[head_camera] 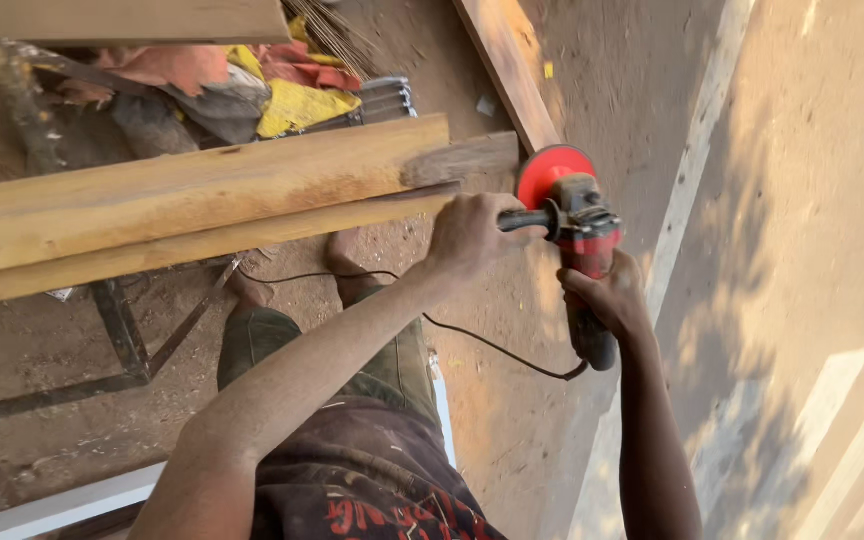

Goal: The person uses a handheld power grinder to sand a long wooden plank, moving the tool along the surface and edges while holding the wood steady by hand.

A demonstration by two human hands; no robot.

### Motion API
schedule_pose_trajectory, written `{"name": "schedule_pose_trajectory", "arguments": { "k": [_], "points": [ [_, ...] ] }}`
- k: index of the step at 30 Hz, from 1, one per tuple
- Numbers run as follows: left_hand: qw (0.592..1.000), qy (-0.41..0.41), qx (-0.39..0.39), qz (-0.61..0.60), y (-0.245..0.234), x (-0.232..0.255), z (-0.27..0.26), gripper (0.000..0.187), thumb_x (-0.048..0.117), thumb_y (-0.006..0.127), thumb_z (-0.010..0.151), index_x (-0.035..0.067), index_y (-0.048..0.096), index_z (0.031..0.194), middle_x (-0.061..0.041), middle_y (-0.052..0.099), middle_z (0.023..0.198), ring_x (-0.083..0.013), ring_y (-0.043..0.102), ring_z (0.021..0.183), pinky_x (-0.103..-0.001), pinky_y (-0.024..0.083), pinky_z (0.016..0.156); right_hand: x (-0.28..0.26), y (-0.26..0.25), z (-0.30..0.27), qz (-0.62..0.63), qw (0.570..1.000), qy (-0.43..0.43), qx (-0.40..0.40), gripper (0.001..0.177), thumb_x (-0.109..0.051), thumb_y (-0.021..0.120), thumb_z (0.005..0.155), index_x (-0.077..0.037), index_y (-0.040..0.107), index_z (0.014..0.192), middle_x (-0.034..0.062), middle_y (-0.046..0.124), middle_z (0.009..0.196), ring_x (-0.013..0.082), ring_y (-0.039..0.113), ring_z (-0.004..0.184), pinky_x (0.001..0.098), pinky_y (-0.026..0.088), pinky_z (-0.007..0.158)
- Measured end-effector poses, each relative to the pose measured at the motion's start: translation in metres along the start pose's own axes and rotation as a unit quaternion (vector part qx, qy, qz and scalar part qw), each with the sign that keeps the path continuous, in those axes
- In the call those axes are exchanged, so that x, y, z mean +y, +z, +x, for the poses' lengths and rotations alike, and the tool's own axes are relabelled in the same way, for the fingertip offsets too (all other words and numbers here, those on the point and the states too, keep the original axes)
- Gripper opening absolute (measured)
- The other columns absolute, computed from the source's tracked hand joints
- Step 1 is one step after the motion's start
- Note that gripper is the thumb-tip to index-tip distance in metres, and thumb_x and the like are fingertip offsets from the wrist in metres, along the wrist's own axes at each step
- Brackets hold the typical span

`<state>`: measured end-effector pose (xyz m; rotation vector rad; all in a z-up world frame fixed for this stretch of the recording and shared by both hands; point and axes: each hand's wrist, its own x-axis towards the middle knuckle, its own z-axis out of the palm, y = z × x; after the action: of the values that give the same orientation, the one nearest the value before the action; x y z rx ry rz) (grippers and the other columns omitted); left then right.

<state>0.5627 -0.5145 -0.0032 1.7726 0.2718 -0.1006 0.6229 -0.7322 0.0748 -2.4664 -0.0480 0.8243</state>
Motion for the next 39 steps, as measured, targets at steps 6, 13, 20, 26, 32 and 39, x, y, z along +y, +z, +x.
{"name": "schedule_pose_trajectory", "arguments": {
  "k": [6,13,20,26,32,39],
  "points": [
    [0.986,0.0,0.159,0.049,-0.094,-0.026,-0.029,0.042,0.052,0.085,0.078,0.011,0.08,0.083,-0.002,0.071,0.061,-0.012,0.064,0.048,-0.032,0.051,0.046,-0.082,0.059,0.029,-0.052,0.995,-0.044,-0.075,0.038,-0.026,0.076,0.067,0.0,0.067,0.094,0.012,0.072,0.078,0.0222,0.071,0.066,0.0375,0.059,0.064],
    [0.983,-0.06,0.173,-0.016,-0.184,-0.061,-0.115,0.038,0.049,0.081,0.081,0.011,0.08,0.088,-0.001,0.072,0.063,-0.0117,0.068,0.051,-0.031,0.053,0.048,-0.135,0.149,0.003,-0.093,0.989,-0.037,-0.107,0.048,-0.029,0.078,0.062,-0.005,0.062,0.1,0.0133,0.07,0.082,0.0214,0.069,0.066,0.0389,0.061,0.064],
    [0.968,-0.085,0.237,0.028,-0.271,-0.107,-0.209,0.041,0.051,0.083,0.081,0.012,0.081,0.09,0.001,0.073,0.066,-0.0099,0.065,0.051,-0.028,0.05,0.046,-0.225,0.243,-0.055,-0.145,0.973,-0.093,-0.154,0.045,-0.034,0.077,0.062,-0.002,0.069,0.093,0.0143,0.074,0.078,0.0225,0.07,0.063,0.0383,0.06,0.064],
    [0.941,-0.165,0.296,0.008,-0.364,-0.154,-0.314,0.035,0.043,0.081,0.086,0.009,0.079,0.095,0.002,0.07,0.067,-0.0067,0.058,0.049,-0.028,0.041,0.04,-0.302,0.358,-0.088,-0.18,0.94,-0.209,-0.2,0.049,-0.038,0.082,0.061,-0.004,0.072,0.095,0.0128,0.075,0.077,0.0214,0.071,0.062,0.0362,0.06,0.061],
    [0.915,-0.121,0.379,-0.071,-0.417,-0.186,-0.4,0.029,0.031,0.085,0.09,0.007,0.079,0.104,0.004,0.072,0.078,-0.0017,0.059,0.063,-0.023,0.04,0.052,-0.365,0.441,-0.135,-0.209,0.914,-0.221,-0.27,0.061,-0.045,0.087,0.062,-0.008,0.071,0.108,0.0112,0.074,0.081,0.023,0.07,0.065,0.0364,0.059,0.061],
    [0.917,-0.194,0.343,-0.056,-0.401,-0.186,-0.383,0.034,0.036,0.086,0.088,0.008,0.08,0.105,0.0,0.071,0.078,-0.0057,0.055,0.06,-0.025,0.037,0.05,-0.356,0.414,-0.134,-0.195,0.915,-0.226,-0.27,0.06,-0.036,0.083,0.066,-0.006,0.068,0.116,0.0112,0.075,0.086,0.0214,0.073,0.066,0.0337,0.063,0.06]
  ]
}}
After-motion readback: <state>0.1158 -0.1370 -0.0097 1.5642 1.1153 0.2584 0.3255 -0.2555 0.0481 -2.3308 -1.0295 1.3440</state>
